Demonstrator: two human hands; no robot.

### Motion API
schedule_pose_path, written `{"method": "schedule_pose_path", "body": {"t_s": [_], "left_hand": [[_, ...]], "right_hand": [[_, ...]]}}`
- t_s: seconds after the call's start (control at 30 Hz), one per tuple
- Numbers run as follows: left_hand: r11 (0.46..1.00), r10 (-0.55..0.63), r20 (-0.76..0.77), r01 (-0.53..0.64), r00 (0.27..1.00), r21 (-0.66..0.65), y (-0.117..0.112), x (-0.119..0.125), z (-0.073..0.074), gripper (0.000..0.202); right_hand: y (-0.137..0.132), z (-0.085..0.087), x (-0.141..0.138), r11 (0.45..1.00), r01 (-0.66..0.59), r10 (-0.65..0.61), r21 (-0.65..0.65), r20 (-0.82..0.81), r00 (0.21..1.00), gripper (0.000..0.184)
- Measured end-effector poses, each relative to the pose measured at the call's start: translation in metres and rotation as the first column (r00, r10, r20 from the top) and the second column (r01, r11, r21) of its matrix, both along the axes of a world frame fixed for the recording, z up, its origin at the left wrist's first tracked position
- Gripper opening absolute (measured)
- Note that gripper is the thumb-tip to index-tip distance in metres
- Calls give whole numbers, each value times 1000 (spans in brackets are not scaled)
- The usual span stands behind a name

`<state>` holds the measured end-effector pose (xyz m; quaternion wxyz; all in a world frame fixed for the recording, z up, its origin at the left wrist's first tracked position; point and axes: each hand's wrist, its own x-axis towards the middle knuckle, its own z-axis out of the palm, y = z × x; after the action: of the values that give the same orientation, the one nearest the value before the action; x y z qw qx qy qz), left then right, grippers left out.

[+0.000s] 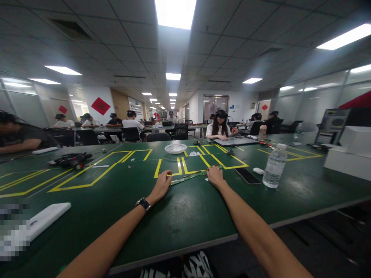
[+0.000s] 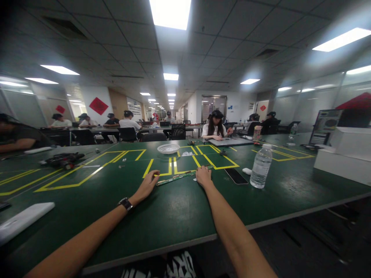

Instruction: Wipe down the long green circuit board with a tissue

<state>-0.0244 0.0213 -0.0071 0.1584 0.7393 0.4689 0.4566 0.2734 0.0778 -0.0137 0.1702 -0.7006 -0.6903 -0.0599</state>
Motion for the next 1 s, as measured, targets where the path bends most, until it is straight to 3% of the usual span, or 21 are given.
{"method": "schedule_pose_path", "body": {"t_s": [0.33,0.53,0.73,0.83,1.0], "left_hand": [[1000,-22,-48,21,999,-23,-6,2,0,36],[1000,-15,-134,13,991,-13,-4,2,-2,36],[1000,-24,-169,24,985,-2,-2,1,-5,36],[999,-33,-185,35,982,8,-1,1,-7,37],[998,-32,-223,42,974,38,-3,3,-7,36]], "right_hand": [[8,-6,2,997,13,-15,-70,-34,999,55],[11,-8,5,996,-70,68,-56,-31,997,41],[13,-9,4,997,-43,41,-60,-36,999,50],[11,-7,3,997,-70,68,-41,-38,997,42],[8,-4,3,989,-83,85,-125,8,996,43]]}}
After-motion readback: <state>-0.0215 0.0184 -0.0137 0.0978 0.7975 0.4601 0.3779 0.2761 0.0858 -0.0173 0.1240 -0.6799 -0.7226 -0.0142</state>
